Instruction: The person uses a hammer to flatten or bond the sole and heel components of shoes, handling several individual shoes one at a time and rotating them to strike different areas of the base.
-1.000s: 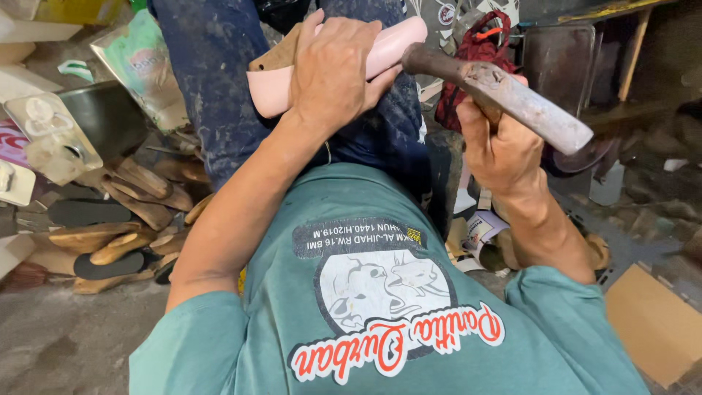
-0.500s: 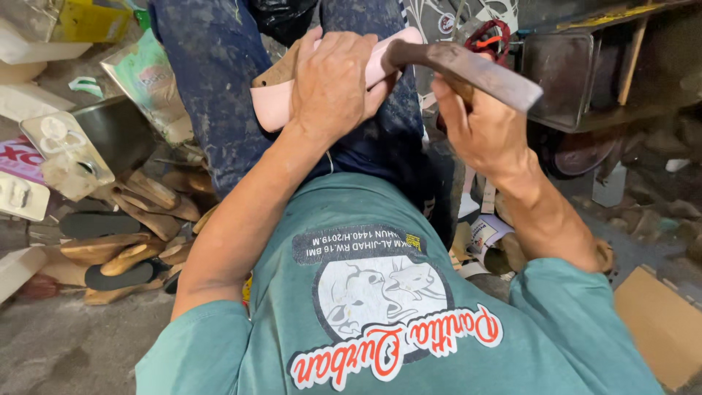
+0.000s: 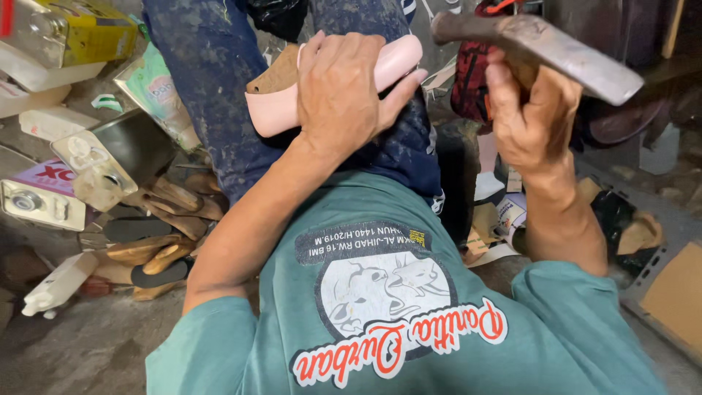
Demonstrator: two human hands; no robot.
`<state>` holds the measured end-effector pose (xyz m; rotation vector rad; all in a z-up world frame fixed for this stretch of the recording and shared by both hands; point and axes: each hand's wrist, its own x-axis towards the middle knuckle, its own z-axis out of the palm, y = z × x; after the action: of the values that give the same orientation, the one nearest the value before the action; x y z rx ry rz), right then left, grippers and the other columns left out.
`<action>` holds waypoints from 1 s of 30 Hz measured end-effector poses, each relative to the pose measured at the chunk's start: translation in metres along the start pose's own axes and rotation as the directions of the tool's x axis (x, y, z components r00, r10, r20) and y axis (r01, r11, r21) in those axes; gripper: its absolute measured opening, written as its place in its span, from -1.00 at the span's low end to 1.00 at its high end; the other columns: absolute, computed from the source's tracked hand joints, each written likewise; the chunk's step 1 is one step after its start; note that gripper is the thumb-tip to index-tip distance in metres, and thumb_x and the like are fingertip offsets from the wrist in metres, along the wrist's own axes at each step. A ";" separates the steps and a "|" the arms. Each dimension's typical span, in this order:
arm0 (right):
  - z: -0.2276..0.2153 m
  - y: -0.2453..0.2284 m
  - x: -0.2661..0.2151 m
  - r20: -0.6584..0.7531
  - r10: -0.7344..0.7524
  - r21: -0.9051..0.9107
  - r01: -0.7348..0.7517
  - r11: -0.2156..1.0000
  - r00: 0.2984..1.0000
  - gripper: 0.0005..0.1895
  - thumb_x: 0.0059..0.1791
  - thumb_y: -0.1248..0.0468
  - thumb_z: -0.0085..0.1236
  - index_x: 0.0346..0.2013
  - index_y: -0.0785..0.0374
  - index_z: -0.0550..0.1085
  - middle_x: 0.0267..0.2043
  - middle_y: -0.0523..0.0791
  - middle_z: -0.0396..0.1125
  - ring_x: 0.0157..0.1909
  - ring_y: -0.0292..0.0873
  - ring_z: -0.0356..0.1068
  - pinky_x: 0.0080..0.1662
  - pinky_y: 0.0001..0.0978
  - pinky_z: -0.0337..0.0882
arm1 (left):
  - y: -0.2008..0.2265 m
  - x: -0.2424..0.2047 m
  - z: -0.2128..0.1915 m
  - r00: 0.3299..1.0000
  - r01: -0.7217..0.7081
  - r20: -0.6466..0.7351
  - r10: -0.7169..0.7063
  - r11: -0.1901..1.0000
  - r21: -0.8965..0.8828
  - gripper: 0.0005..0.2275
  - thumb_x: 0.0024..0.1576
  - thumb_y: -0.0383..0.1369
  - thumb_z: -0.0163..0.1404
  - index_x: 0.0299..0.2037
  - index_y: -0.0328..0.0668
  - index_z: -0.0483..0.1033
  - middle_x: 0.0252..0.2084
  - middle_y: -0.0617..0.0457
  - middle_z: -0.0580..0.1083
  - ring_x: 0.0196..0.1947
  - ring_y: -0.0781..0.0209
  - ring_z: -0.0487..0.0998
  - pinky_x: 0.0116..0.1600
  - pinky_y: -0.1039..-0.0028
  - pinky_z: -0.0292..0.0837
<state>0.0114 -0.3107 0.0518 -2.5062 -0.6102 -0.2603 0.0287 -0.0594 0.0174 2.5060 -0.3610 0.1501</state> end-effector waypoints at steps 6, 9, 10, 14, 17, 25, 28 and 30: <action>-0.018 -0.032 0.009 0.068 -0.071 0.161 0.059 0.985 0.995 -0.70 0.25 0.34 -0.04 -0.01 0.67 0.42 -0.06 0.37 0.34 -0.15 0.32 0.40 -0.17 0.08 0.35 | -0.007 0.001 0.004 0.996 -0.085 -0.022 0.085 0.996 0.027 -0.65 0.22 0.03 0.06 -0.20 -0.11 0.50 -0.38 0.03 0.47 -0.32 -0.04 0.47 -0.03 0.22 0.28; -0.015 -0.040 0.031 0.253 -0.039 -0.049 0.053 0.997 0.967 -0.66 0.29 0.13 -0.01 0.06 0.39 0.53 -0.20 -0.03 0.43 -0.39 0.05 0.41 -0.40 -0.21 0.30 | -0.010 -0.001 0.009 0.995 -0.098 0.006 0.098 0.994 0.043 -0.67 0.12 -0.03 0.15 -0.19 -0.10 0.50 -0.36 0.05 0.49 -0.31 -0.03 0.50 -0.09 0.22 0.29; -0.016 -0.037 0.028 0.248 -0.030 -0.052 0.045 0.998 0.968 -0.66 0.29 0.13 -0.01 0.06 0.39 0.53 -0.20 -0.03 0.43 -0.39 0.05 0.41 -0.40 -0.21 0.30 | -0.008 0.000 0.007 0.994 -0.107 0.011 0.106 0.993 0.040 -0.67 0.12 -0.03 0.15 -0.19 -0.10 0.50 -0.36 0.05 0.49 -0.31 -0.03 0.50 -0.09 0.22 0.29; -0.004 -0.019 0.011 0.107 -0.022 -0.097 0.033 0.995 0.994 -0.65 0.32 0.18 -0.10 -0.05 0.43 0.50 -0.23 -0.01 0.37 -0.32 -0.01 0.37 -0.22 -0.14 0.36 | -0.009 0.000 0.004 0.992 -0.124 -0.024 0.125 0.992 0.039 -0.65 0.21 0.00 0.10 -0.15 -0.15 0.53 -0.34 0.02 0.51 -0.31 -0.03 0.51 -0.13 0.21 0.27; 0.008 -0.005 -0.001 0.119 0.111 0.066 -0.120 0.991 0.987 -0.65 0.27 0.24 0.04 0.06 0.59 0.42 -0.22 0.14 0.38 -0.21 0.23 0.37 -0.06 0.03 0.37 | -0.011 -0.001 0.003 0.993 -0.119 -0.002 0.120 0.991 0.056 -0.65 0.19 0.01 0.10 -0.14 -0.12 0.53 -0.32 0.03 0.53 -0.30 -0.03 0.51 -0.13 0.22 0.26; 0.006 -0.022 0.013 0.375 0.505 0.346 -0.623 0.702 0.777 -0.66 0.28 0.15 -0.13 -0.30 0.29 0.30 -0.58 -0.16 0.23 -0.59 -0.23 0.24 -0.45 -0.39 0.33 | -0.009 0.001 0.000 0.991 -0.133 -0.009 0.134 0.990 0.052 -0.66 0.23 0.04 0.09 -0.18 -0.08 0.54 -0.38 0.10 0.50 -0.36 0.03 0.51 -0.11 0.27 0.31; 0.011 -0.011 0.010 0.270 0.489 0.402 -0.559 0.726 0.829 -0.47 0.31 0.10 -0.17 -0.51 0.26 0.33 -0.62 -0.12 0.20 -0.56 -0.21 0.24 -0.34 -0.35 0.28 | -0.008 0.002 0.001 0.991 -0.131 -0.020 0.131 0.991 0.011 -0.65 0.24 0.01 0.08 -0.16 -0.13 0.56 -0.36 0.06 0.52 -0.35 -0.02 0.53 -0.15 0.23 0.30; 0.025 0.003 -0.001 0.230 0.462 0.650 -0.488 0.583 0.857 -0.56 0.28 0.07 -0.16 -0.35 0.30 0.37 -0.61 -0.14 0.23 -0.67 -0.29 0.25 -0.59 -0.56 0.31 | -0.009 0.003 0.001 0.992 -0.128 -0.018 0.128 0.992 0.006 -0.65 0.24 0.02 0.07 -0.16 -0.12 0.56 -0.37 0.05 0.52 -0.35 -0.03 0.53 -0.14 0.21 0.31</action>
<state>0.0136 -0.2996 0.0300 -1.8240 0.0145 0.2018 0.0341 -0.0536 0.0127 2.4849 -0.5146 0.2247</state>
